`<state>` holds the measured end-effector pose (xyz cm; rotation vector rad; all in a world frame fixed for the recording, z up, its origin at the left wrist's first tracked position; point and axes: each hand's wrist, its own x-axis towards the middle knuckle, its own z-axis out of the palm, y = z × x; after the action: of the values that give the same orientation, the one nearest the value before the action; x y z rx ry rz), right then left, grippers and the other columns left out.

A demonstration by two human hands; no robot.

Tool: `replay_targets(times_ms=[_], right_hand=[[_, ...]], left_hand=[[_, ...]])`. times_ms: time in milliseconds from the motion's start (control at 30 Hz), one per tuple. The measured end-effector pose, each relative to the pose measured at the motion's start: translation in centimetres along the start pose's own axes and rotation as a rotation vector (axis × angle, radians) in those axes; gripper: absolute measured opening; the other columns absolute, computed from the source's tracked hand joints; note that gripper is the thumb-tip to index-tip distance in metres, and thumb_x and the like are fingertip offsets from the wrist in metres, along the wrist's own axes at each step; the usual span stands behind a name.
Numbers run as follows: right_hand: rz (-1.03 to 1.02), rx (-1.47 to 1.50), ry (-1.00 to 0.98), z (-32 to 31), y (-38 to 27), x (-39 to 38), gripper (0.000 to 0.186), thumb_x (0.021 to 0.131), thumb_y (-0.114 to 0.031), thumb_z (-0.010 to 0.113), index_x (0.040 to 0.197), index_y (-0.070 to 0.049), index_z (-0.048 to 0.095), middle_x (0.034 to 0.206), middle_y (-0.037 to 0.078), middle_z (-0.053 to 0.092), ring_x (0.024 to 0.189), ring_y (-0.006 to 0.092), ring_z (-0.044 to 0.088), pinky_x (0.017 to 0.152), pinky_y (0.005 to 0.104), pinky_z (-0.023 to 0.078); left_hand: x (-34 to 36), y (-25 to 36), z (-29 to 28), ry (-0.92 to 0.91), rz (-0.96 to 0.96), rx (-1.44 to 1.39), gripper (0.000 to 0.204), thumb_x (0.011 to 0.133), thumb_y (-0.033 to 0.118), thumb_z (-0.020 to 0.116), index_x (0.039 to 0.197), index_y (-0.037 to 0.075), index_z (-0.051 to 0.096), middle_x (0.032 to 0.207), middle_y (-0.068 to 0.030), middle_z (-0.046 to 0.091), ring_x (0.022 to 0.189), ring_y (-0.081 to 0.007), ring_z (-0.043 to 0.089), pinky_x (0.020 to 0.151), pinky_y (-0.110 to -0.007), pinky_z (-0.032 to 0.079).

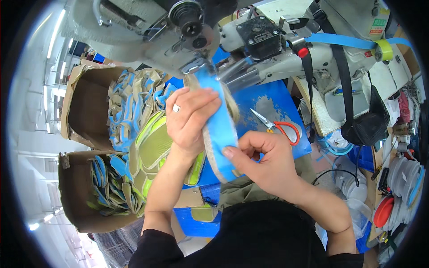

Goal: The person aligns a blue elastic strap to the edge of a green mesh face mask and sews it using a sewing machine. They repeat this process for multiple masks, trimming excess thread with scissors and stacking the finished items.

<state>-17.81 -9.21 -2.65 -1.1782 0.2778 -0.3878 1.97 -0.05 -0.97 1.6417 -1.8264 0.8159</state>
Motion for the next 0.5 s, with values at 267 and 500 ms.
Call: replay_targets(times_ms=[267,500], right_hand=[[-0.111,0.148,0.161,-0.5,1.5,2.3,0.016,0.092,-0.015,0.078,0.091,-0.002,0.071,0.071,0.000,0.066,0.060,0.0028,0.057,0.051,0.0208,0.043],[-0.182,-0.106,0.179,-1.2,2.8,6.1,0.024,0.082,-0.007,0.080,0.103,0.000,0.071,0.082,0.002,0.069,0.077,0.0079,0.065,0.064,0.0246,0.052]], left_hand=[[-0.1,0.5,0.6,0.128,-0.065,-0.092,0.025,0.070,0.011,0.080,0.093,0.003,0.075,0.099,-0.0114,0.075,0.087,-0.0249,0.072,0.079,-0.038,0.054],[0.5,1.0,0.3,0.059,-0.033,-0.096,0.025,0.069,0.013,0.083,0.092,0.006,0.075,0.099,-0.0063,0.076,0.086,-0.0215,0.073,0.079,-0.034,0.051]])
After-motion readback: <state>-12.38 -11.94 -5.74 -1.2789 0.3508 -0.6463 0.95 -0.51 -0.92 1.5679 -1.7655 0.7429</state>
